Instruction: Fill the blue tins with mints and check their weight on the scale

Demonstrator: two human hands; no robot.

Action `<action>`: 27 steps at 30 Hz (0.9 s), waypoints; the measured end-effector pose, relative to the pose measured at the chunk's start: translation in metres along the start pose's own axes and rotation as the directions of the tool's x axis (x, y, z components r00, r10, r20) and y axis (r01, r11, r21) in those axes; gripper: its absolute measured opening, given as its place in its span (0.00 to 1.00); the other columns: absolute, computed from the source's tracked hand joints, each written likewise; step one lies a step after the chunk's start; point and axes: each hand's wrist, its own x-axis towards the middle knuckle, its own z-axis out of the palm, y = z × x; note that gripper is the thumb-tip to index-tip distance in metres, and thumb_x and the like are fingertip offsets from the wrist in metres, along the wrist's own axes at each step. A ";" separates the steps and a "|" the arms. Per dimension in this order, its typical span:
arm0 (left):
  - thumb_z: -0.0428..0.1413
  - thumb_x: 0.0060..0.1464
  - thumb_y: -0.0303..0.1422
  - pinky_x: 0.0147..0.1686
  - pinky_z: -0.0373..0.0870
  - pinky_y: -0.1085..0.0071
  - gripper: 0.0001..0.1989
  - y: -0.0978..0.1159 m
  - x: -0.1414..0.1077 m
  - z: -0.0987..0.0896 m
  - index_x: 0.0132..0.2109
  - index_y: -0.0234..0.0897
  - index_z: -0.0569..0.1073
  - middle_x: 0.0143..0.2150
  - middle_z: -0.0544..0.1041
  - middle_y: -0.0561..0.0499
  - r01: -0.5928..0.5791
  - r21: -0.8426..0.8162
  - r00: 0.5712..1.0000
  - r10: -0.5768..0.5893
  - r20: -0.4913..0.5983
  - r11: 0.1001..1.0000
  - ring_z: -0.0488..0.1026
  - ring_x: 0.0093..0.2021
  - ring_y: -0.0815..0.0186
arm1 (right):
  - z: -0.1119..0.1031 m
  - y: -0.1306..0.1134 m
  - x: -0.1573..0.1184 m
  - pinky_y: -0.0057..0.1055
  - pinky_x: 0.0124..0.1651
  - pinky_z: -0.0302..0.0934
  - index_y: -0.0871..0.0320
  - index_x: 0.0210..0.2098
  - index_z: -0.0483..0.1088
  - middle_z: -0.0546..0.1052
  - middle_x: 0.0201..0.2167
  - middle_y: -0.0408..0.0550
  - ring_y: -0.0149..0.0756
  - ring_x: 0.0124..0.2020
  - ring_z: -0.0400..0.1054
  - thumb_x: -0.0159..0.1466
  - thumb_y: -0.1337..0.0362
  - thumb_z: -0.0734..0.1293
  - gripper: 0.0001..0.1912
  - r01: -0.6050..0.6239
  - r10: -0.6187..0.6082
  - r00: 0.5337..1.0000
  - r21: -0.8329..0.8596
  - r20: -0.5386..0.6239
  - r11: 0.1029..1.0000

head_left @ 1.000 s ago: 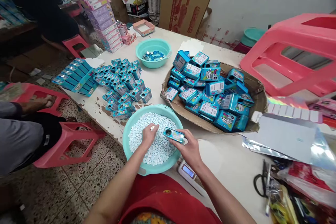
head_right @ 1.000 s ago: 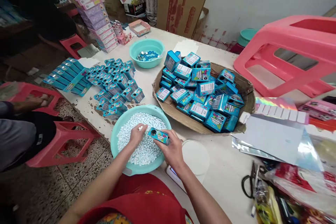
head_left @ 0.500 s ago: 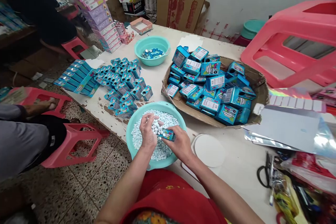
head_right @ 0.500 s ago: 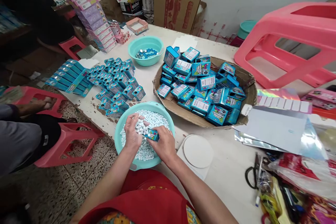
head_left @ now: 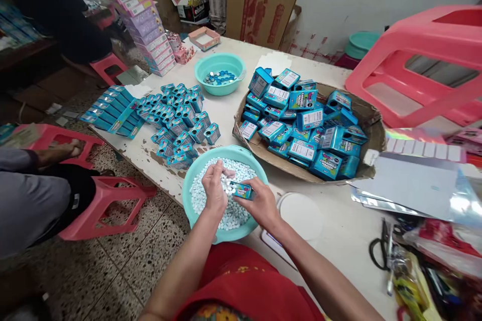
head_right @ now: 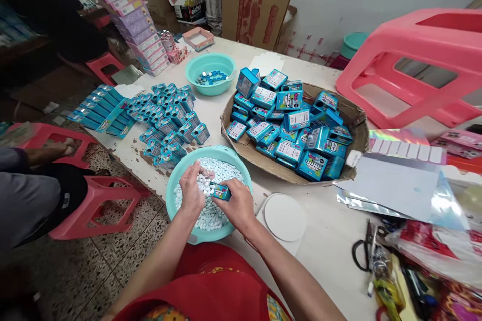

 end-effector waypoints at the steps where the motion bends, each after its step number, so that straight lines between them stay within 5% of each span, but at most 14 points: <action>1: 0.59 0.47 0.43 0.26 0.64 0.74 0.17 0.001 0.000 0.000 0.27 0.34 0.64 0.22 0.67 0.56 -0.011 -0.005 1.000 0.011 -0.004 1.000 0.69 0.22 0.71 | -0.001 -0.001 0.000 0.34 0.40 0.60 0.53 0.38 0.69 0.73 0.35 0.45 0.42 0.40 0.68 0.52 0.63 0.72 0.14 0.001 -0.001 1.000 0.005 -0.009 1.000; 20: 0.59 0.49 0.39 0.23 0.60 0.76 0.14 0.010 -0.009 0.016 0.28 0.36 0.63 0.20 0.61 0.59 -0.063 0.032 0.994 0.060 0.086 0.997 0.62 0.20 0.74 | -0.010 -0.006 -0.002 0.33 0.39 0.60 0.54 0.38 0.70 0.73 0.34 0.45 0.41 0.38 0.67 0.51 0.64 0.72 0.15 -0.001 0.003 0.999 0.040 -0.054 0.999; 27: 0.60 0.48 0.38 0.14 0.47 0.79 0.15 -0.003 -0.001 0.016 0.28 0.36 0.62 0.18 0.55 0.61 -0.028 0.034 0.997 0.026 0.068 0.999 0.52 0.15 0.78 | -0.004 0.007 -0.003 0.34 0.41 0.61 0.54 0.39 0.70 0.73 0.36 0.45 0.41 0.39 0.68 0.51 0.67 0.72 0.16 -0.018 0.024 0.998 0.094 -0.059 0.995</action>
